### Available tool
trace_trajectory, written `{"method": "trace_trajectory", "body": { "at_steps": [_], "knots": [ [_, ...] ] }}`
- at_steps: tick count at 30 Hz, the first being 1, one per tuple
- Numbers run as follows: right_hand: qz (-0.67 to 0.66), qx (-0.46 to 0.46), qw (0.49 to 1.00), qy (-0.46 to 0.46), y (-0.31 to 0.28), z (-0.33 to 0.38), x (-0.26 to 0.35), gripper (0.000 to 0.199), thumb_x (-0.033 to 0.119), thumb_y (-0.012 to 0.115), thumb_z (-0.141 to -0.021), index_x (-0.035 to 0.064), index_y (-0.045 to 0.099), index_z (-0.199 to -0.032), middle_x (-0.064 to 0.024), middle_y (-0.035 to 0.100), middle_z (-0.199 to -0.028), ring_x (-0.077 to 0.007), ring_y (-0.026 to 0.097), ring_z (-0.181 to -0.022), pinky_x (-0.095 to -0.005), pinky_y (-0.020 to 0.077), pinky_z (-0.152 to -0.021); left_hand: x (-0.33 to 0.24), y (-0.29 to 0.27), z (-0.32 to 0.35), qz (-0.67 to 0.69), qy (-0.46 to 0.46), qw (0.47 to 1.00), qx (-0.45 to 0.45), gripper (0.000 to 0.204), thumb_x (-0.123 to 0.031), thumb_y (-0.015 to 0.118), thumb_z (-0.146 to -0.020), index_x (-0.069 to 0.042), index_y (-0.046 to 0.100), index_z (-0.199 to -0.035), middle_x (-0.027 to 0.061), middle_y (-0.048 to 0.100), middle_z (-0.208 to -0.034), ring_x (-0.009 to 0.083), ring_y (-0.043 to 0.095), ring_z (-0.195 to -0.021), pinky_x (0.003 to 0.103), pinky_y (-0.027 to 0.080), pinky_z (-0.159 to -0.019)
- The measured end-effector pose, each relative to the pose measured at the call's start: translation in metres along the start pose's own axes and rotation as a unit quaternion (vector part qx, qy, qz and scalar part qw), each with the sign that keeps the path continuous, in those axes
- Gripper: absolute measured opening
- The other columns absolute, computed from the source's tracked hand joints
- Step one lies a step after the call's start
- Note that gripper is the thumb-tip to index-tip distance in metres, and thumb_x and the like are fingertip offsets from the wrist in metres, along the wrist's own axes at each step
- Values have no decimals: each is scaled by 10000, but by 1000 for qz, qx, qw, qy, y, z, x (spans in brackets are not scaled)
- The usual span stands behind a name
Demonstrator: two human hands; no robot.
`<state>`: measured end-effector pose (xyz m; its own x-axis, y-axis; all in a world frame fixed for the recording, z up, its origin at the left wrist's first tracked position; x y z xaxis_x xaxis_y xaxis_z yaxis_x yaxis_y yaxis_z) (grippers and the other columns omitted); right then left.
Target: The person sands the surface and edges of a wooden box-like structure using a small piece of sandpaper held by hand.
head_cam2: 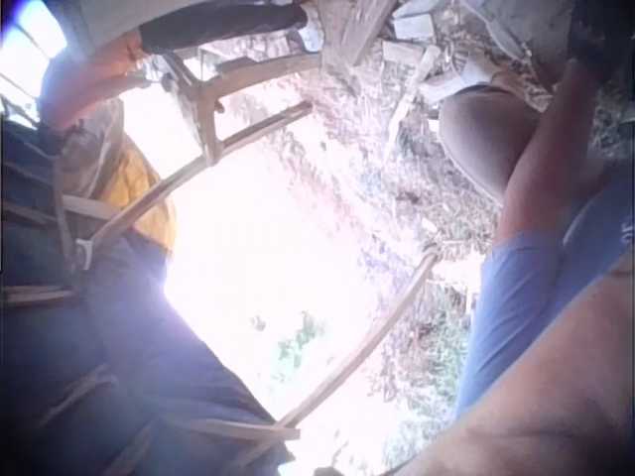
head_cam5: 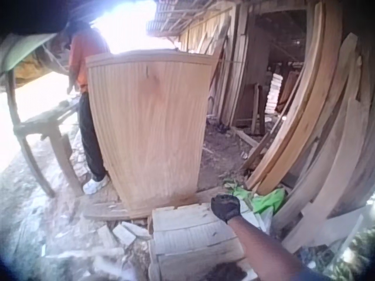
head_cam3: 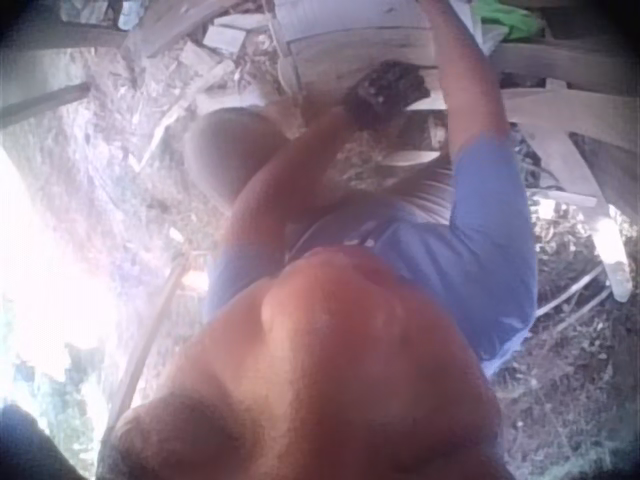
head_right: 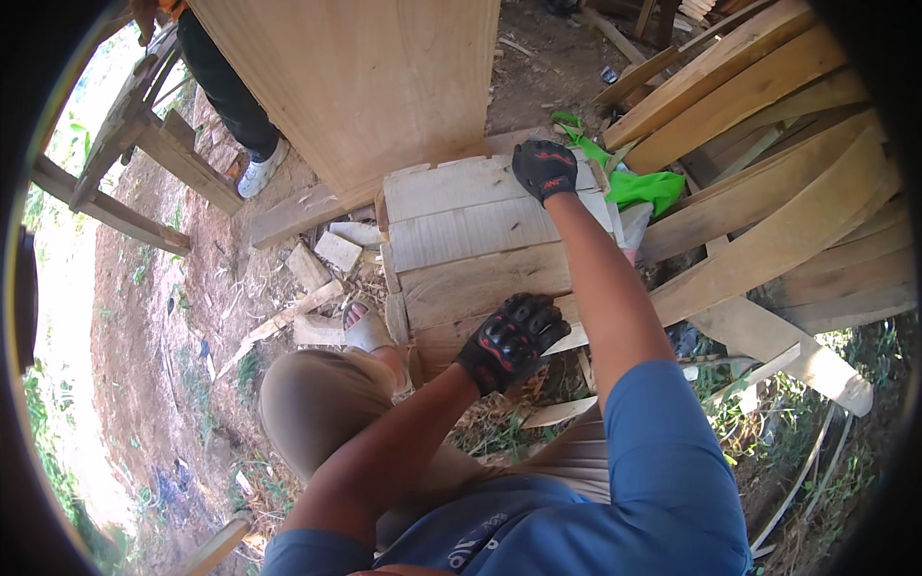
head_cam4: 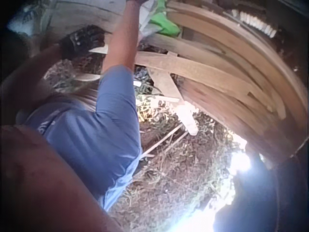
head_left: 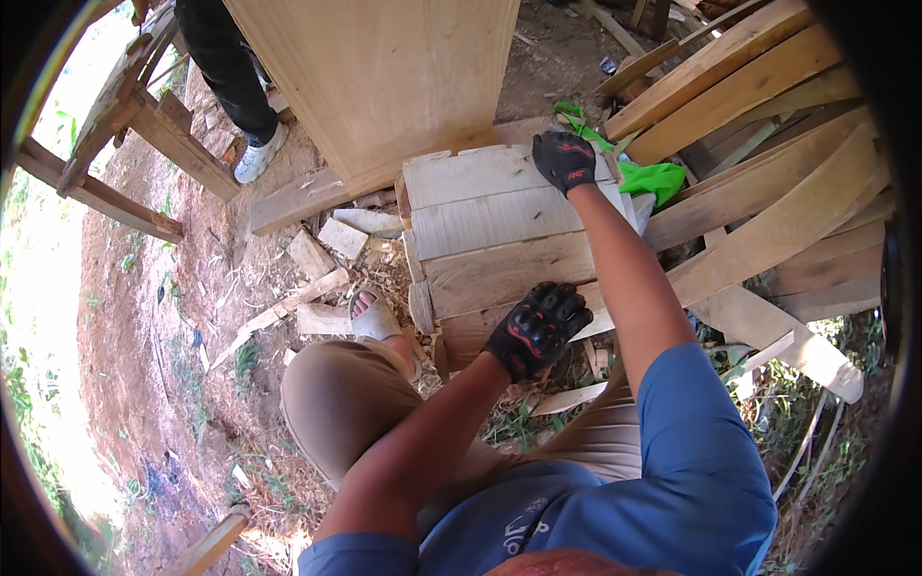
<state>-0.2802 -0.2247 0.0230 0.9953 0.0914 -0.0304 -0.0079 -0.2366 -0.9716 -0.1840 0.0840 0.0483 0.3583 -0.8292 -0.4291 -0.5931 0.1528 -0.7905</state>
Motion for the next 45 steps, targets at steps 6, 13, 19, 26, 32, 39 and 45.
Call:
{"method": "trace_trajectory", "body": {
  "at_steps": [6, 13, 19, 26, 32, 39, 45],
  "knots": [
    [-17, 25, 999, 25, 1, 15, -1, 431, 382, 515, -1026, 65, 801, -970, -214, 787, -967, -407, 770, -915, -532, 603, -834, -1, 1, 2, -12, 11, 1000, -6, 573, -343, 792, -836, -131, 657, -1350, 114, 645, -1345, 342, 560, -1369, 501, 416, -1203],
    [-21, -25, 997, -66, -39, 122, 14, 437, 398, 540, -1037, 74, 765, -848, -196, 767, -854, -402, 739, -766, -539, 585, -722, -2, 7, 4, -11, 3, 1000, -7, 593, -340, 794, -827, -151, 668, -1375, 112, 642, -1385, 352, 560, -1370, 521, 413, -1202],
    [25, 73, 997, -19, -26, 98, -8, 427, 393, 500, -1049, 63, 766, -1001, -198, 785, -987, -392, 759, -876, -532, 595, -804, -1, 2, 7, -1, 1, 1000, -30, 526, -299, 739, -847, -145, 684, -1347, 120, 663, -1366, 345, 571, -1377, 513, 405, -1218],
    [5, 1, 1000, -27, -19, 37, 4, 468, 425, 510, -1041, 68, 780, -905, -242, 764, -891, -431, 745, -799, -552, 594, -759, 0, -3, 3, 6, 0, 998, -57, 454, -232, 686, -852, -135, 699, -1295, 118, 682, -1306, 334, 602, -1333, 504, 420, -1201],
    [-6, 30, 999, 15, 4, -5, 0, 482, 423, 483, -1052, 63, 785, -945, -223, 778, -997, -422, 752, -939, -542, 587, -851, 1, 1, 1, -12, 0, 1000, -11, 559, -324, 785, -835, -132, 665, -1346, 107, 650, -1330, 323, 569, -1366, 490, 423, -1200],
    [-11, 20, 1000, 16, -5, 24, 11, 478, 423, 491, -1054, 68, 777, -912, -218, 777, -945, -418, 751, -889, -543, 586, -818, -2, -6, 5, -16, 10, 999, -51, 550, -303, 788, -817, -128, 666, -1324, 108, 649, -1316, 329, 582, -1341, 482, 436, -1182],
    [2, 60, 998, 4, -16, 62, 37, 415, 382, 493, -1064, 81, 758, -957, -190, 784, -955, -384, 761, -902, -526, 587, -819, 0, -3, 5, -7, 14, 998, -57, 557, -284, 781, -795, -124, 665, -1316, 114, 656, -1302, 333, 587, -1335, 484, 438, -1178]
  ]
}}
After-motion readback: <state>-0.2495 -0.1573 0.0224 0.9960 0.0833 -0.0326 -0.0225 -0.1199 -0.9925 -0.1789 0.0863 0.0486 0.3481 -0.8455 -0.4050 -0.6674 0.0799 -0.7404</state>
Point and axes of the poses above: each hand's wrist, its own z-axis away from the middle knuckle, its own y-axis out of the palm, x = y × z, the point moved 10 cm from there along -z, towards the middle knuckle
